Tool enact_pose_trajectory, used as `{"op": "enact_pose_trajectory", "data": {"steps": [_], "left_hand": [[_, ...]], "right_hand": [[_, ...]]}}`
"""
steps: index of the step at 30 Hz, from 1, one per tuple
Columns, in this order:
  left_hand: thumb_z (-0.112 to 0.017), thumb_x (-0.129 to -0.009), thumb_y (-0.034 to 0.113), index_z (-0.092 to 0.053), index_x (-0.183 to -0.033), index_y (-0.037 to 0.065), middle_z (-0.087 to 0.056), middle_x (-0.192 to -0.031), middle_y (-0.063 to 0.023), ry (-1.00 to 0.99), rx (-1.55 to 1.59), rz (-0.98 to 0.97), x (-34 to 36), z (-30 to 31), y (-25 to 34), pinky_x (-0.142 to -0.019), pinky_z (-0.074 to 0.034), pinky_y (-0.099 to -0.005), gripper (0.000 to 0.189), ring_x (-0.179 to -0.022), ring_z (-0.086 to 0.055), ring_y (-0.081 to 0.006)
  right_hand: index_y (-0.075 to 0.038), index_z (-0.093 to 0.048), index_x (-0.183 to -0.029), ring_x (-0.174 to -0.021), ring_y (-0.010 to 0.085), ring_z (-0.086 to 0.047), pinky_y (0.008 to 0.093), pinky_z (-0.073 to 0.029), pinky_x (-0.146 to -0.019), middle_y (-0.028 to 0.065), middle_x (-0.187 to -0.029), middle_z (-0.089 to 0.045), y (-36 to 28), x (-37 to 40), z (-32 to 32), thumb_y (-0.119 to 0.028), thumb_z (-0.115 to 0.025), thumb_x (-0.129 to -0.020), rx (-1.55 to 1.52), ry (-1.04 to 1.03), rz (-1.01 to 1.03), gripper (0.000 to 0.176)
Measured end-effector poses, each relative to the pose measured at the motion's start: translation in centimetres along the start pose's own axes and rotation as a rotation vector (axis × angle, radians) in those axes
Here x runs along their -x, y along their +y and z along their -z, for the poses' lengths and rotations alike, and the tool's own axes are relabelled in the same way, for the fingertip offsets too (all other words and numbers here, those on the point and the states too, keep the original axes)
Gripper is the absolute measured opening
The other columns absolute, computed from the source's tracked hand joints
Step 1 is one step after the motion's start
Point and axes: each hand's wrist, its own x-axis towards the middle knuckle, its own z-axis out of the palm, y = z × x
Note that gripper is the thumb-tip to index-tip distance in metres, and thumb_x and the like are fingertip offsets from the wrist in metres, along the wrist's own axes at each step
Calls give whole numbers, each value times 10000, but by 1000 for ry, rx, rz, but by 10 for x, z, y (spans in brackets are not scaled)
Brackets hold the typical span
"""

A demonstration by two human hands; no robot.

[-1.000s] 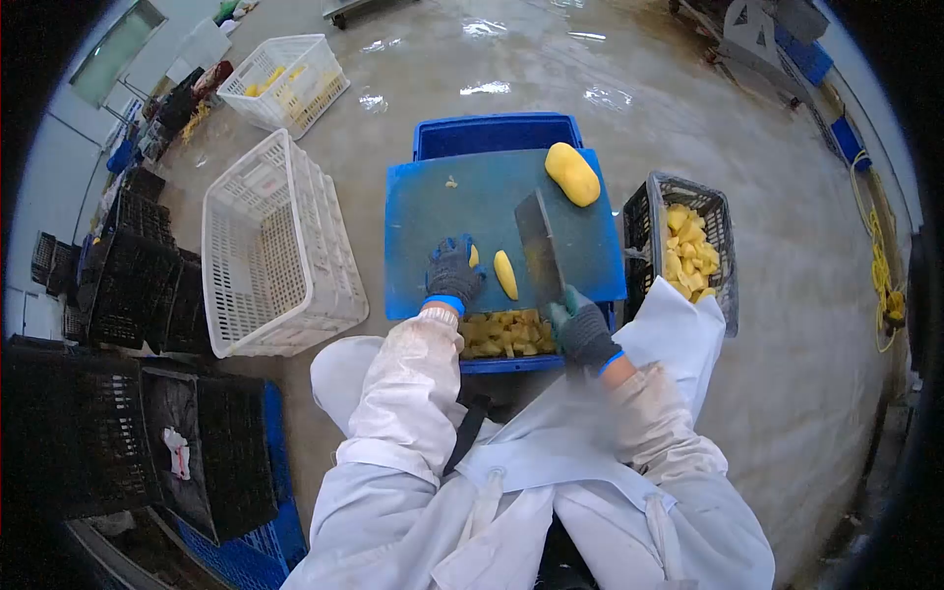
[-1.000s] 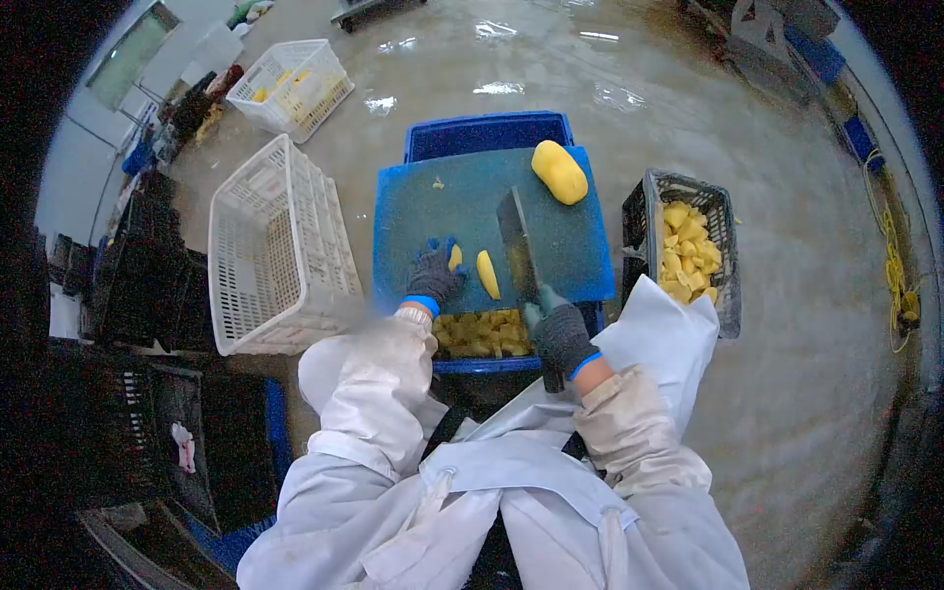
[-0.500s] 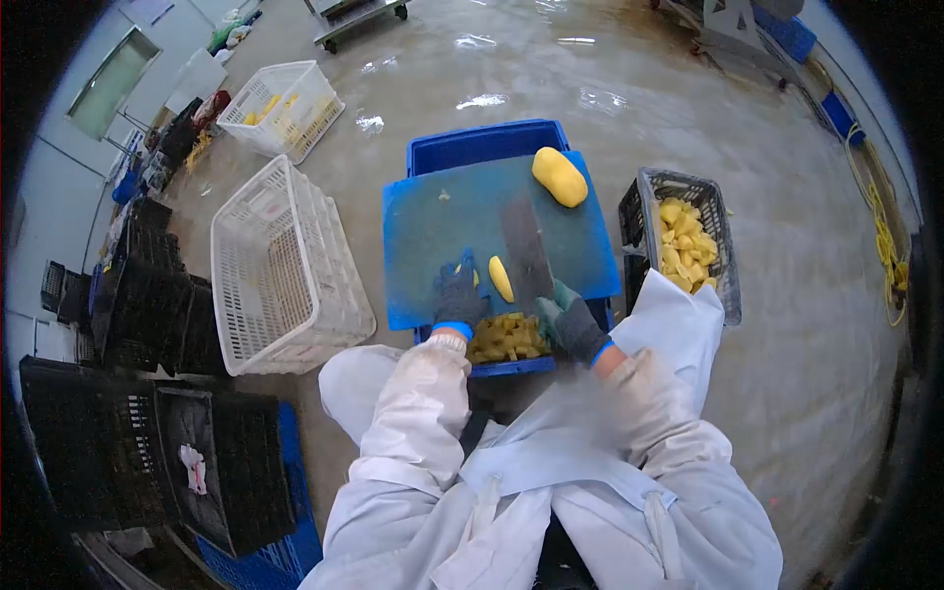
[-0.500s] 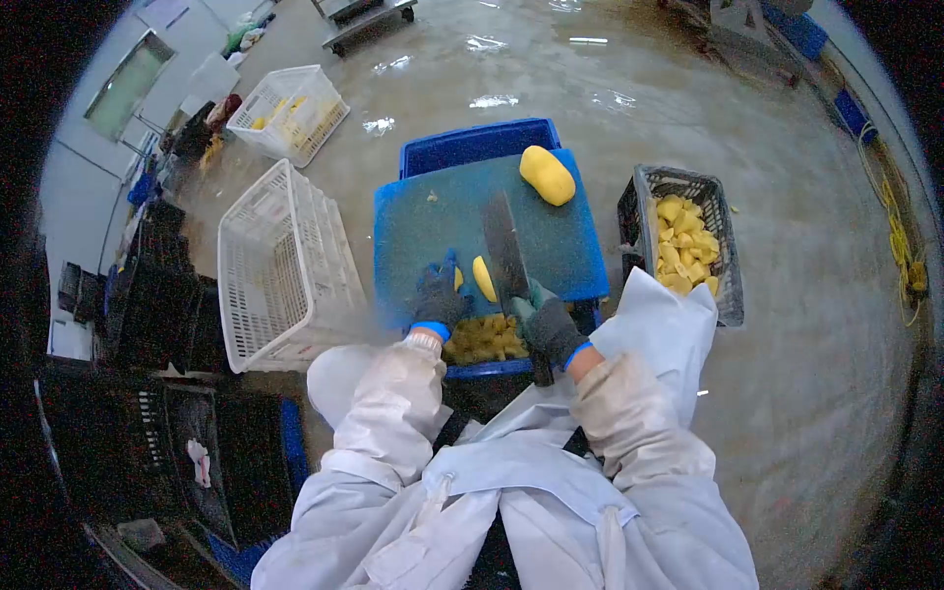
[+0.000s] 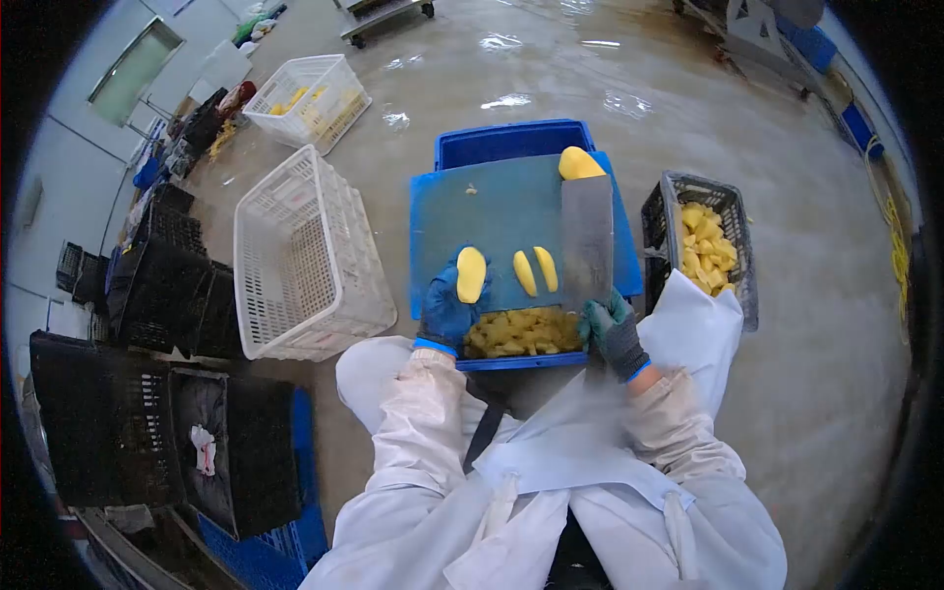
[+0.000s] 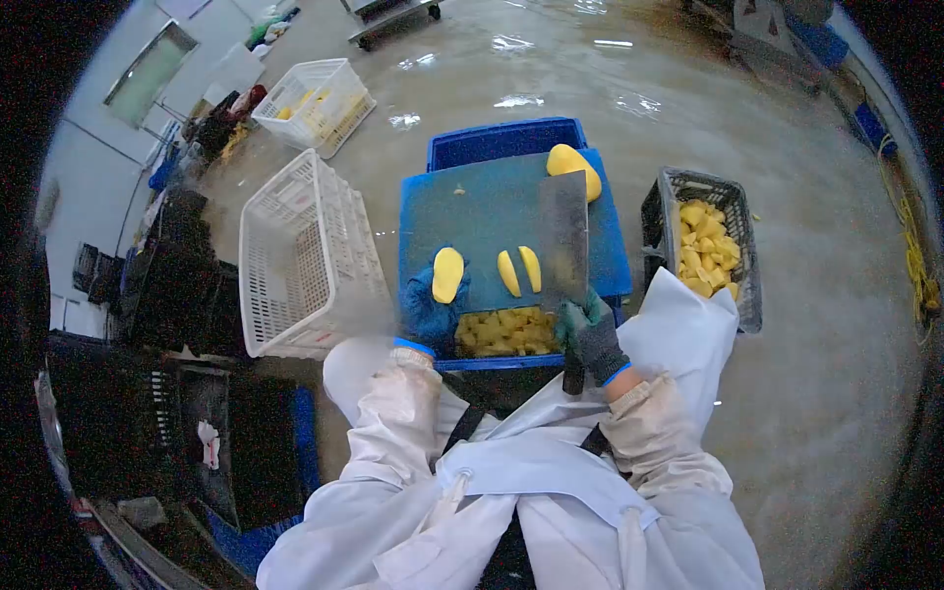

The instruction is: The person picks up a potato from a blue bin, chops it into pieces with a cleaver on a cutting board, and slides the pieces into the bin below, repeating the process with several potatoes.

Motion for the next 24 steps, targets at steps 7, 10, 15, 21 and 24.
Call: {"op": "enact_pose_trajectory", "data": {"steps": [7, 10, 15, 21, 24], "left_hand": [[-573, -846, 232, -442, -1325, 74, -504, -1250, -194, 39, -621, -135, -26, 10, -8, -912, -458, -429, 521, -1094, -541, -327], [-608, -808, 267, -439, -1316, 80, -483, -1251, -230, 158, -1953, -178, -39, 26, -43, -975, -385, -468, 567, -1149, -475, -392], [-622, -800, 218, -494, -1257, 92, -535, -1201, -231, 256, -1686, -250, -23, 37, -52, -961, -406, -443, 491, -1131, -508, -388], [-603, -823, 174, -577, -1168, 49, -622, -1105, -200, 276, -1524, -199, -26, 73, -55, -914, -452, -408, 368, -1038, -595, -348], [-603, -822, 177, -576, -1173, 41, -624, -1118, -189, 290, -1538, -156, -22, 55, -48, -914, -454, -399, 377, -1042, -599, -334]], "right_hand": [[-46, -500, -1224, -499, 96, -504, 250, -425, -445, 10, -717, -531, 17, -4, 0, -66, -506, -897, 186, -64, 100, 327], [-45, -508, -1215, -623, 152, -544, 289, -446, -548, 64, -795, -567, 6, 0, -13, -88, -520, -889, 356, -117, 72, 329], [-26, -532, -1146, -931, 392, -593, 440, -469, -779, 253, -969, -613, 24, -15, -33, -225, -546, -867, 693, -167, 55, 343], [-5, -537, -1032, -927, 429, -579, 487, -457, -777, 278, -944, -599, 54, -33, -62, -260, -539, -869, 750, -219, 19, 303], [12, -534, -1015, -900, 436, -583, 497, -459, -775, 286, -937, -596, 58, -37, -71, -260, -527, -873, 792, -221, -43, 307]]}}
